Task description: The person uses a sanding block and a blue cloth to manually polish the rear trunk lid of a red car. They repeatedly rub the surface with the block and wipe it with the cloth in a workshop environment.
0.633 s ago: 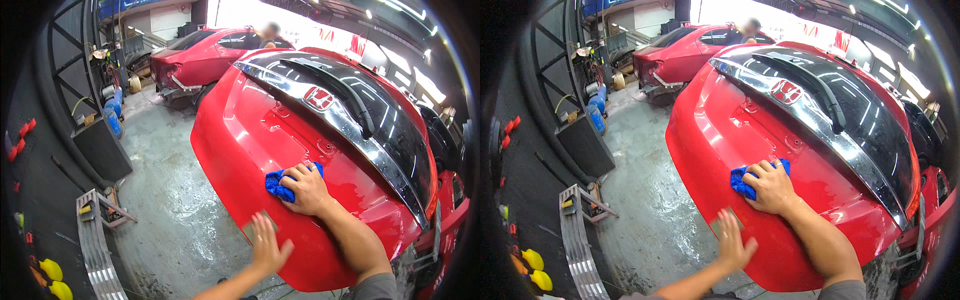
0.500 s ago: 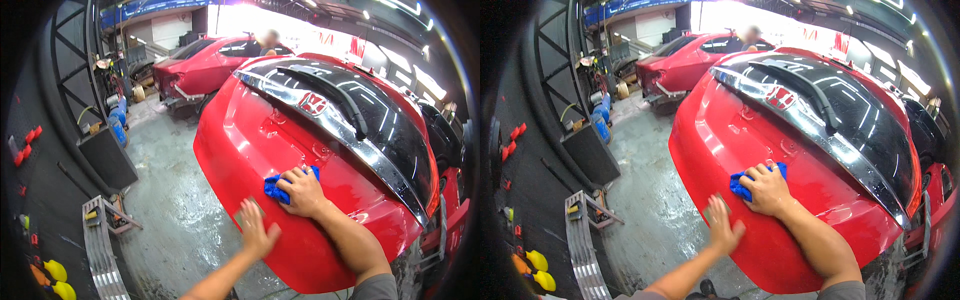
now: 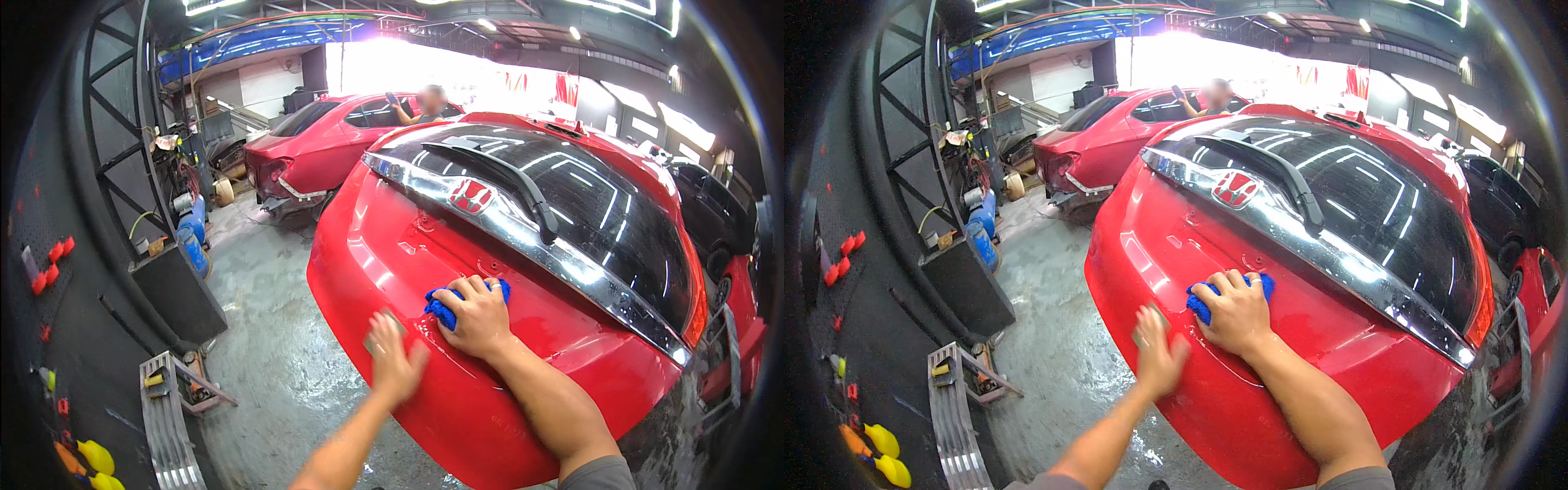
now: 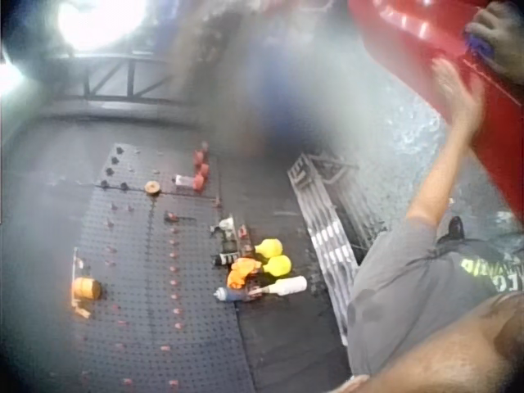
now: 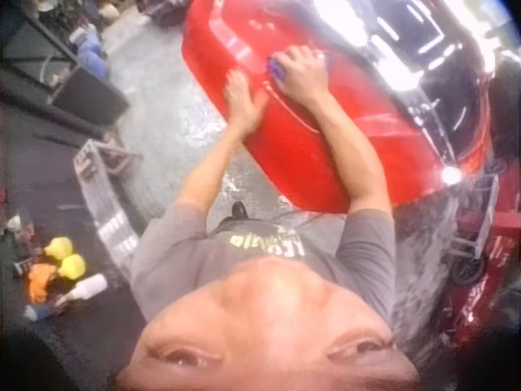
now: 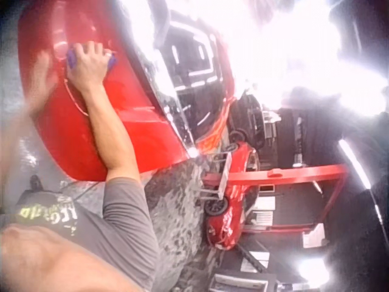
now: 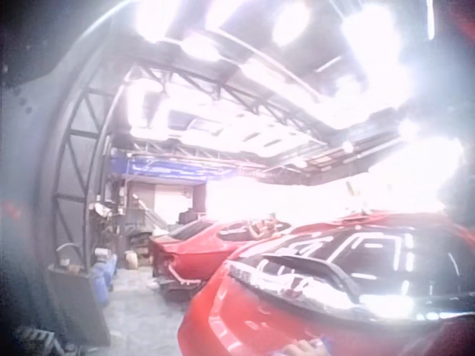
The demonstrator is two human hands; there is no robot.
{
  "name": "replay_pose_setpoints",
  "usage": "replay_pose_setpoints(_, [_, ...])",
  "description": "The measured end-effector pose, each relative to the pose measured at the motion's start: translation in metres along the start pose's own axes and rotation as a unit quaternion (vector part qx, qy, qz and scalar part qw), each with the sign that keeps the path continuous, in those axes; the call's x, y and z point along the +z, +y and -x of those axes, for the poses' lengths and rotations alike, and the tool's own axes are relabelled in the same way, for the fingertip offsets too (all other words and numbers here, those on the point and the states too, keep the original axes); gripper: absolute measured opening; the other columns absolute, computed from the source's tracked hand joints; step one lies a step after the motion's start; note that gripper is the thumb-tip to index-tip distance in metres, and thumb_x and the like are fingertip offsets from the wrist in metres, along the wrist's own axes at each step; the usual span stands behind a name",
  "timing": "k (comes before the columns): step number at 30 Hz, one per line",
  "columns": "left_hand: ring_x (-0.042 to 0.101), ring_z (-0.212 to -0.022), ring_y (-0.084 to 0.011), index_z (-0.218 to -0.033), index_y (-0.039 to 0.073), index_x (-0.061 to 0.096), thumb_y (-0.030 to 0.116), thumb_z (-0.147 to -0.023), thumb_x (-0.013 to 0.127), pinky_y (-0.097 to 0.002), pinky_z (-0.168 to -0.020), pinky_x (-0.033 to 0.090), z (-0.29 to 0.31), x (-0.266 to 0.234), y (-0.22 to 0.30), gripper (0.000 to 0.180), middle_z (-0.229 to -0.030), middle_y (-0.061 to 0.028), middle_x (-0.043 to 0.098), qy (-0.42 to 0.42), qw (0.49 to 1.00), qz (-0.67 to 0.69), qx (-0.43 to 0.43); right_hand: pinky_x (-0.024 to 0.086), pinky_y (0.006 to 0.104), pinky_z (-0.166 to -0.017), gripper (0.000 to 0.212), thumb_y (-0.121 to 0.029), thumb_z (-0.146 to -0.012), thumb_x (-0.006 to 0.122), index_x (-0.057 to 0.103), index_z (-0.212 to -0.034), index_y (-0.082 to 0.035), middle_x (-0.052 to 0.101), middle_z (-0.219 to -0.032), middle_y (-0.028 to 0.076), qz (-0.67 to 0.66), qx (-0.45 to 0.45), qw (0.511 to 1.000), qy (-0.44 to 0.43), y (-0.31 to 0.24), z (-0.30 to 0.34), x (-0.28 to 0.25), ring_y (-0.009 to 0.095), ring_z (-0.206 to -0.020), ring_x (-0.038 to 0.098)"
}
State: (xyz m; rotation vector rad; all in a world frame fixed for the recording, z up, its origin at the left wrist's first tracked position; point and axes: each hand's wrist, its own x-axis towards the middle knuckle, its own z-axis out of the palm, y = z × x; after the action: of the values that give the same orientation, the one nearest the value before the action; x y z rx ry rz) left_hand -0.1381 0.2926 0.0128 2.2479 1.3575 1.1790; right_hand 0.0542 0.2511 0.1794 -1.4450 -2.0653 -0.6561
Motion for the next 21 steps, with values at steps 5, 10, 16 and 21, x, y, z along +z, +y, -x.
replay_pose_setpoints(5, [0.005, -0.173, -0.0582, -0.176, -0.017, 0.014, 0.065, -0.117, 0.045, -0.0627, -0.142, 0.008, -0.014, 0.018, 0.027, 0.106, -0.182, -0.0473, 0.010, -0.013, 1.000, -0.008, 0.000, 0.048, 0.0564, -0.106, 0.043, -0.035, -0.082, 0.091, 0.081, -0.123, -0.024, 0.076, -0.118, 0.003, 0.006, -0.004, 1.000, -0.030, 0.011, 0.008, 0.007, 0.027, -0.118, 0.069])
replay_pose_setpoints(10, [0.003, -0.171, -0.0640, -0.175, -0.018, 0.014, 0.071, -0.105, 0.064, -0.0708, -0.139, 0.006, 0.111, 0.010, 0.096, 0.124, -0.181, -0.0487, 0.006, -0.093, 0.985, 0.089, 0.112, 0.048, 0.0572, -0.108, 0.044, -0.035, -0.082, 0.091, 0.081, -0.124, -0.024, 0.075, -0.118, 0.003, -0.005, 0.003, 0.999, -0.035, 0.005, 0.002, 0.006, 0.028, -0.119, 0.069])
replay_pose_setpoints(16, [0.012, -0.174, -0.0552, -0.175, -0.015, 0.022, 0.058, -0.117, 0.051, -0.0605, -0.142, 0.011, -0.074, -0.005, -0.013, 0.098, -0.185, -0.0397, 0.016, 0.009, 0.996, 0.056, -0.070, 0.050, 0.0622, -0.110, 0.046, -0.035, -0.084, 0.090, 0.079, -0.127, -0.024, 0.074, -0.119, 0.005, -0.007, 0.012, 0.999, -0.047, 0.004, -0.001, 0.003, 0.029, -0.123, 0.068])
replay_pose_setpoints(21, [0.009, -0.174, -0.0569, -0.177, -0.015, 0.014, 0.061, -0.109, 0.063, -0.0710, -0.139, 0.007, 0.121, 0.012, 0.103, 0.113, -0.186, -0.0392, 0.010, -0.057, 0.985, 0.119, 0.109, 0.049, 0.0625, -0.113, 0.046, -0.037, -0.086, 0.089, 0.078, -0.129, -0.023, 0.074, -0.122, 0.006, -0.005, 0.016, 0.997, -0.073, 0.008, -0.002, 0.009, 0.029, -0.126, 0.068])
